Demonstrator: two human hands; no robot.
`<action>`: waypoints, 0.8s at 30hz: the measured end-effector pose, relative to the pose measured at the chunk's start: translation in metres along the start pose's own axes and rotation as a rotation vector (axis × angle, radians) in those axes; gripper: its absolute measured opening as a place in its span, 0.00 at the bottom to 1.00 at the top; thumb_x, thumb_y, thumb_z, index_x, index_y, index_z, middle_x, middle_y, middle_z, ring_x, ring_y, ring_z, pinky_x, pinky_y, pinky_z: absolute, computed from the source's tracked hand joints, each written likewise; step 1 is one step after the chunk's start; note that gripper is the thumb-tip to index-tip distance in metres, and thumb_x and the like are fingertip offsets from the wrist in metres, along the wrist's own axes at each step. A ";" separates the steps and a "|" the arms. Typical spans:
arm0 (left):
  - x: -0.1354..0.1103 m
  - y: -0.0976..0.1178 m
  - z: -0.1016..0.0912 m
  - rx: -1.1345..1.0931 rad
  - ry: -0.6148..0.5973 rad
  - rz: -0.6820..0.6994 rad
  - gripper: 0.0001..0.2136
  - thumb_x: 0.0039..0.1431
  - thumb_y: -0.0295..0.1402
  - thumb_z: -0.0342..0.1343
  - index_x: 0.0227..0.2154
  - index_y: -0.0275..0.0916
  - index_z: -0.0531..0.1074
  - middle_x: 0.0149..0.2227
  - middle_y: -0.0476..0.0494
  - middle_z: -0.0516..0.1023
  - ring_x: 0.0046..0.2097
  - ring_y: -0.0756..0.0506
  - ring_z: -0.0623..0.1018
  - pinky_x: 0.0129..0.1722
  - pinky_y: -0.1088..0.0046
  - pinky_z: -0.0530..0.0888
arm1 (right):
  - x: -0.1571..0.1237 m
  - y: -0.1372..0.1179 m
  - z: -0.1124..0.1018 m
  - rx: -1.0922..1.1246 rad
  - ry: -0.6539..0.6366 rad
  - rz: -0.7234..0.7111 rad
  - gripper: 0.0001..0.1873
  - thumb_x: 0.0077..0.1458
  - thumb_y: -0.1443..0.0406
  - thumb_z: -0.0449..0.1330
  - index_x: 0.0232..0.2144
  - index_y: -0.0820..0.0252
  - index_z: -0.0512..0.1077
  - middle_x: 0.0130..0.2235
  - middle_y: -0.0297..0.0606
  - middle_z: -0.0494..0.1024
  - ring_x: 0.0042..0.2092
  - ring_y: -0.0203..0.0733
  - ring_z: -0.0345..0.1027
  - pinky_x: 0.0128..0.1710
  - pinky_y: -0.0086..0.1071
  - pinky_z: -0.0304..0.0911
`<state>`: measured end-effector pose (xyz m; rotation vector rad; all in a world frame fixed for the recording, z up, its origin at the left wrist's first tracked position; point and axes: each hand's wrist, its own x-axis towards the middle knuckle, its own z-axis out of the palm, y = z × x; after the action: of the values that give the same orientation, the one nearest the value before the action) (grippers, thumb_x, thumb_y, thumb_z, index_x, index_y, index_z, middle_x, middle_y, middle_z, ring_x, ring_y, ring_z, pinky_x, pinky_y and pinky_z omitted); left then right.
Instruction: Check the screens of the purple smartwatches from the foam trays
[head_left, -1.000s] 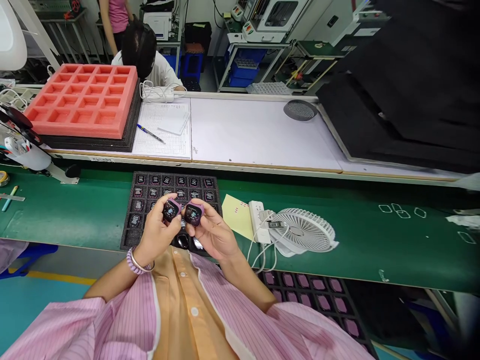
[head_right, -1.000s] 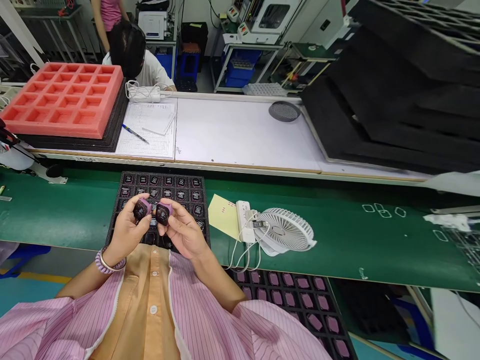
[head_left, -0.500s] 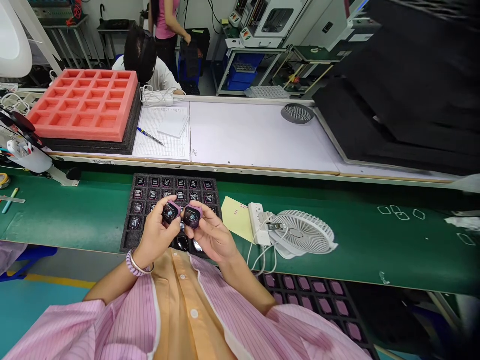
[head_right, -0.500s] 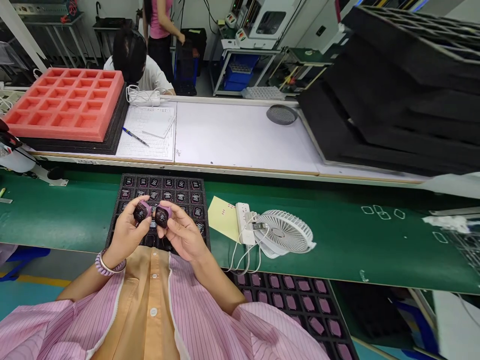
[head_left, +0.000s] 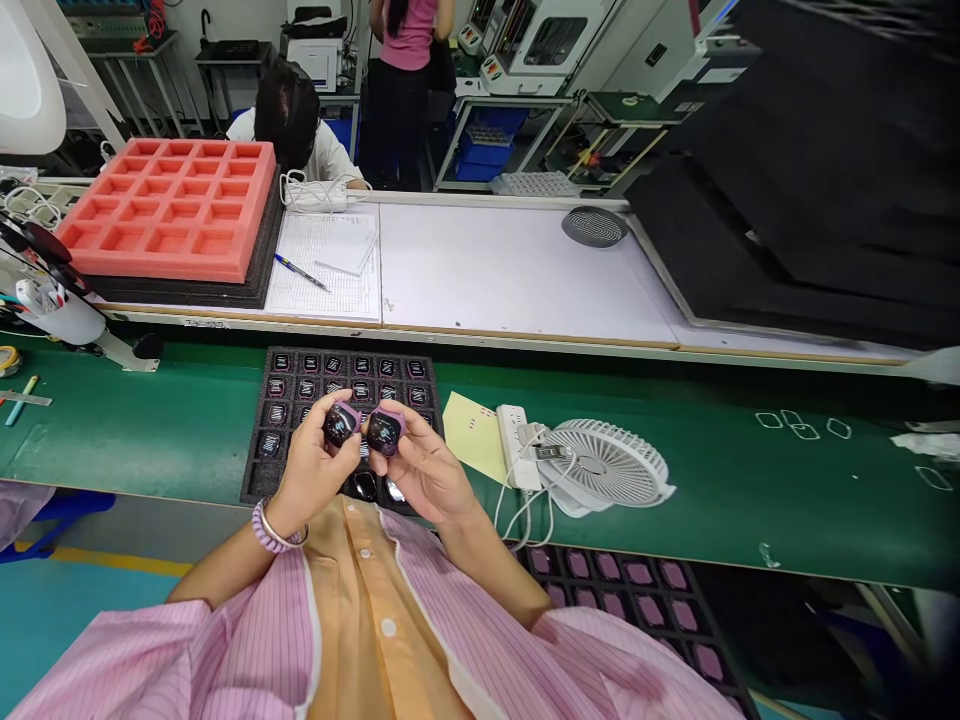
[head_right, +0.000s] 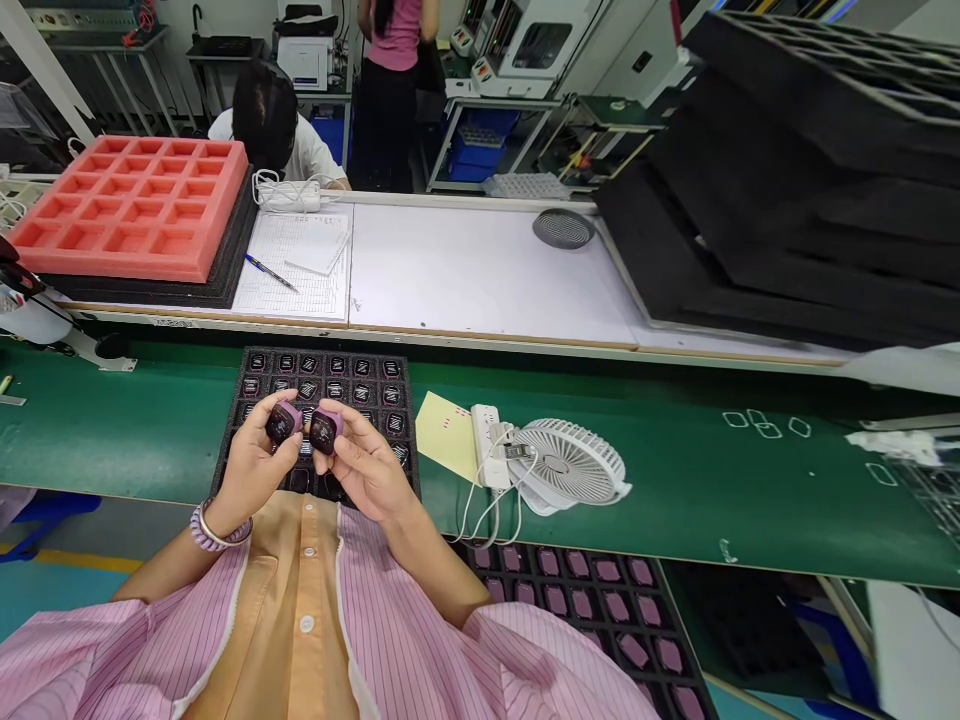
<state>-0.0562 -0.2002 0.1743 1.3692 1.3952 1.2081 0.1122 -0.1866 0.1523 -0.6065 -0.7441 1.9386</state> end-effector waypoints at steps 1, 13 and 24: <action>0.000 0.000 0.000 -0.002 0.004 0.003 0.21 0.59 0.33 0.59 0.55 0.40 0.72 0.35 0.49 0.75 0.31 0.50 0.72 0.29 0.76 0.70 | 0.000 0.000 0.000 0.001 -0.005 -0.002 0.25 0.54 0.54 0.77 0.52 0.45 0.79 0.41 0.34 0.79 0.32 0.38 0.69 0.36 0.35 0.68; 0.011 -0.008 -0.002 -0.297 -0.028 -0.171 0.29 0.56 0.39 0.66 0.60 0.38 0.66 0.46 0.42 0.76 0.35 0.51 0.74 0.35 0.75 0.75 | 0.010 -0.012 -0.006 -0.049 0.011 0.113 0.28 0.59 0.55 0.72 0.59 0.51 0.74 0.42 0.37 0.81 0.37 0.40 0.75 0.39 0.34 0.71; 0.020 0.007 -0.012 -0.508 -0.076 -0.176 0.19 0.62 0.41 0.62 0.52 0.39 0.71 0.41 0.45 0.80 0.25 0.54 0.74 0.26 0.77 0.72 | 0.018 -0.028 0.011 -0.182 0.015 -0.040 0.22 0.59 0.59 0.70 0.54 0.51 0.72 0.46 0.38 0.80 0.33 0.37 0.72 0.35 0.34 0.70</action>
<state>-0.0682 -0.1813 0.1853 0.9084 1.0349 1.2664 0.1138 -0.1623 0.1777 -0.7101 -0.9239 1.8406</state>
